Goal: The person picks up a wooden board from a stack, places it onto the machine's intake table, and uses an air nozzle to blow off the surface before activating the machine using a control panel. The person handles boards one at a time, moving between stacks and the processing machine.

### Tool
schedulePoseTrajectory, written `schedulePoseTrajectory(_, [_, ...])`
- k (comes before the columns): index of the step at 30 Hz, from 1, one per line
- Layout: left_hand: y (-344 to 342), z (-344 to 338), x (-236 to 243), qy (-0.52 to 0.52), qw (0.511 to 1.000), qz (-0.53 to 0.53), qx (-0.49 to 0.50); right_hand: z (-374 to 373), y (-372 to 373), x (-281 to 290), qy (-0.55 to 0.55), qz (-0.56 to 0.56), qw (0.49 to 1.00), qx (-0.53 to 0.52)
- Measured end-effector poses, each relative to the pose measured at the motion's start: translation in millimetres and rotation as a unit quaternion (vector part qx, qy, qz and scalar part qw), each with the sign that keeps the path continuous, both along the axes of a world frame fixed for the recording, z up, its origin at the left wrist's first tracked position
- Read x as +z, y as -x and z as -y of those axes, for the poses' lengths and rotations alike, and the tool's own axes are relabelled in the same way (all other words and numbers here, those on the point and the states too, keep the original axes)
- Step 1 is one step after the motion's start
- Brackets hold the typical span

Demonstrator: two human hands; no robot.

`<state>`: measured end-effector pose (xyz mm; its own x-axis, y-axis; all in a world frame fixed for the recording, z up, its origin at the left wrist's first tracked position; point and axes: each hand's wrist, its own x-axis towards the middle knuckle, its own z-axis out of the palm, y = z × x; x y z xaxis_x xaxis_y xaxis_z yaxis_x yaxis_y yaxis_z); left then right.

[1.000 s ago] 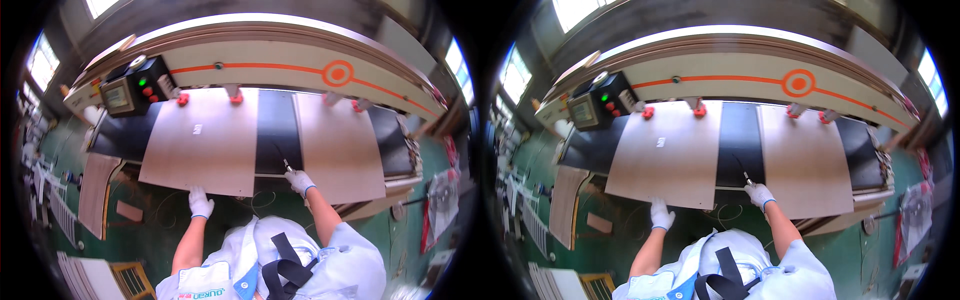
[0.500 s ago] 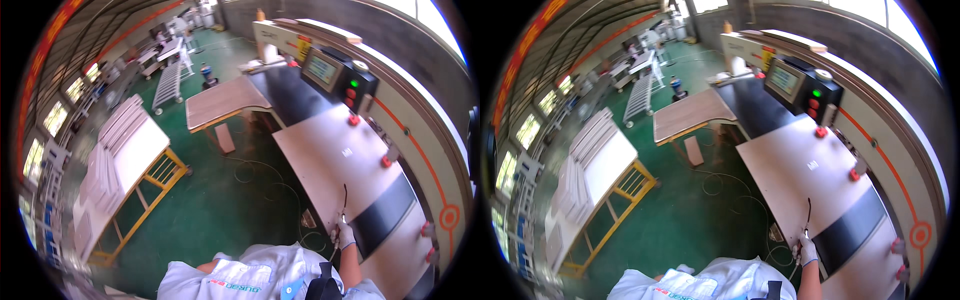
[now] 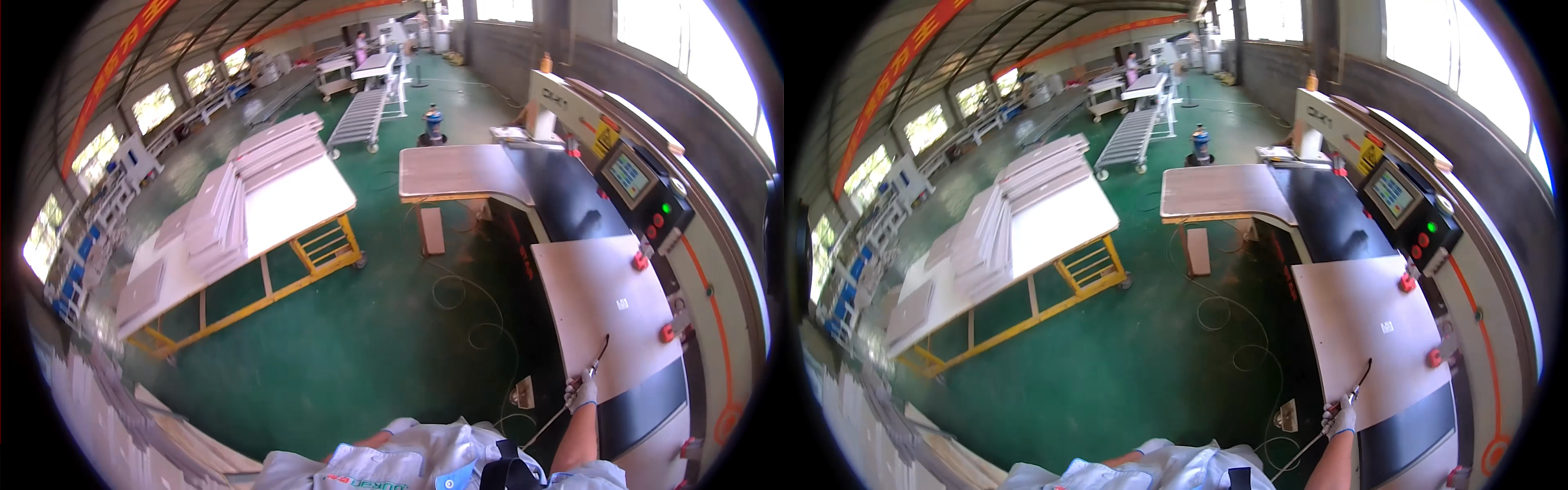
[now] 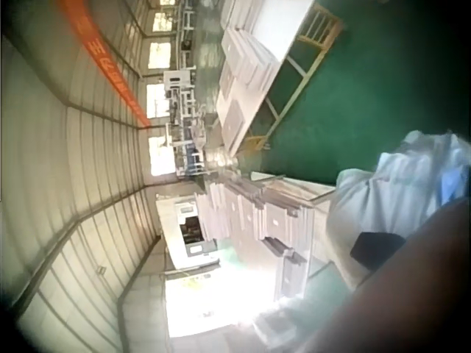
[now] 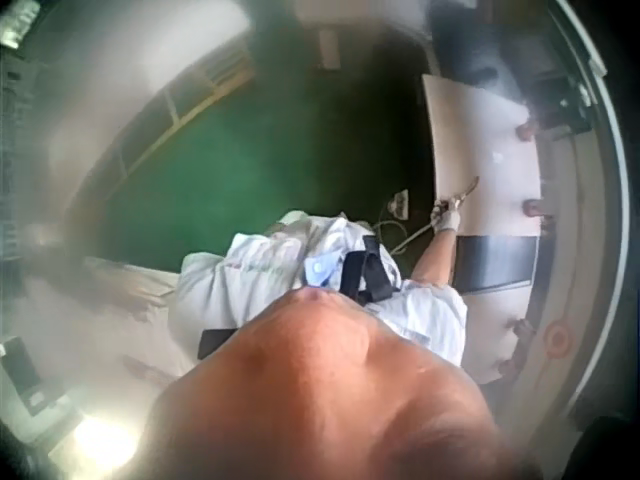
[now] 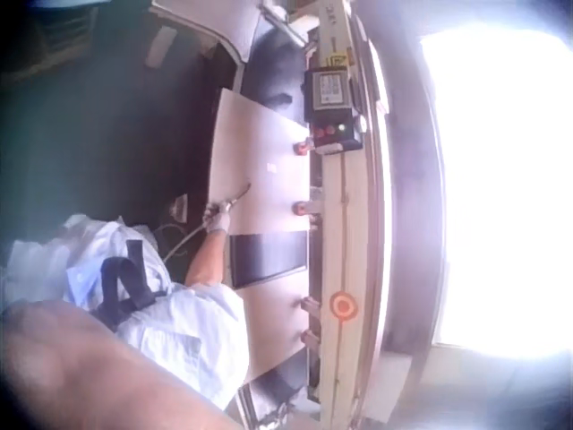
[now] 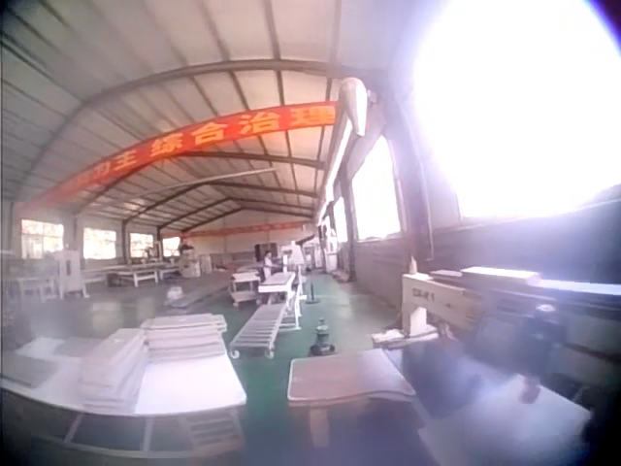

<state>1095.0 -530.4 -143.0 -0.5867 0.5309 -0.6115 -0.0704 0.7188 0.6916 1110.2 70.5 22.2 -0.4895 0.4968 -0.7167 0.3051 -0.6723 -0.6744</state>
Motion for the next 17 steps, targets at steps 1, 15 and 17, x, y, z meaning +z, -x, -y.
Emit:
schedulePoseTrajectory(1, [10, 0, 13, 0.029, 0.995, -0.094, -0.034, -9, -13, -3, -0.003, 0.001, 0.999, -0.036])
schedulePoseTrajectory(15, [-183, 254, -15, 0.300, 0.905, -0.064, 0.295, -1, -1, -33, -0.024, 0.024, 0.999, 0.025])
schedulePoseTrajectory(17, [-193, 215, -9, 0.298, 0.879, -0.120, 0.351, -48, -4, -52, -0.012, -0.038, 0.999, -0.009])
